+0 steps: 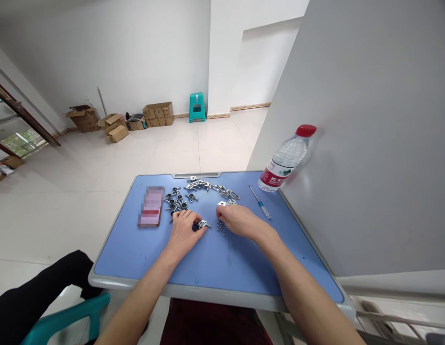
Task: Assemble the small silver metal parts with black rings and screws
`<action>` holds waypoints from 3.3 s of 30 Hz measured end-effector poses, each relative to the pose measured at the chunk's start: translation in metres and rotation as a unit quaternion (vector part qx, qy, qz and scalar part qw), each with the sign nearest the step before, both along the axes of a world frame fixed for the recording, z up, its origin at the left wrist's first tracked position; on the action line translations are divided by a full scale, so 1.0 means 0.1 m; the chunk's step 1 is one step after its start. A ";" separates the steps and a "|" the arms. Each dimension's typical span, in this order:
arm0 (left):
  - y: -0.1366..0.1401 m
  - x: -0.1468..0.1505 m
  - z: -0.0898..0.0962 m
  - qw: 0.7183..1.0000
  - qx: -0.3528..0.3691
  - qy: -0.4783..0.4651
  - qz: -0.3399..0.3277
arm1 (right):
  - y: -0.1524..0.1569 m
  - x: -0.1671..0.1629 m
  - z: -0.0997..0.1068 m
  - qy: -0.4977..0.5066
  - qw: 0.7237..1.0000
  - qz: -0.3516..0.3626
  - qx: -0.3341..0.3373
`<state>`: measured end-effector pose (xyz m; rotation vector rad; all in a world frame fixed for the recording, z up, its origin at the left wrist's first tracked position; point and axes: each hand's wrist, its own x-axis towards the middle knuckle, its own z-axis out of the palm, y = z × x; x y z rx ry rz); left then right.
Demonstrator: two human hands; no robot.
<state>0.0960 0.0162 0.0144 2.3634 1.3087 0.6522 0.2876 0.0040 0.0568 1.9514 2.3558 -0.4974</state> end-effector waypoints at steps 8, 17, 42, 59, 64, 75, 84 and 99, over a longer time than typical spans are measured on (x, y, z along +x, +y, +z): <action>0.01 0.01 -0.04 1.000 0.010 0.019 -0.002 | -0.07 -0.33 -0.03 0.046 0.994 0.038 0.095; 0.01 0.04 -0.07 0.999 0.028 0.041 0.006 | -0.09 -0.53 0.00 0.011 0.999 0.005 0.052; 0.18 -0.28 0.14 0.976 -0.071 -0.200 0.051 | -0.03 -0.12 0.02 0.141 0.985 -0.045 0.086; -0.09 -0.63 0.01 0.998 0.027 -0.009 0.060 | -0.01 -0.10 -0.04 0.161 0.966 -0.090 0.180; -0.05 -0.56 -0.05 0.996 0.022 0.046 0.075 | 0.01 -0.09 -0.05 0.166 0.966 -0.096 0.172; -0.26 -0.24 -0.02 0.983 0.167 0.055 -0.043 | 0.05 -0.02 -0.04 0.184 0.957 -0.123 0.189; -0.17 0.42 -0.16 0.958 0.237 0.118 -0.111 | 0.09 0.03 -0.14 0.160 0.959 -0.122 0.198; -0.10 0.05 0.07 0.998 0.018 -0.044 0.046 | 0.03 -0.03 -0.05 0.130 0.988 -0.025 0.074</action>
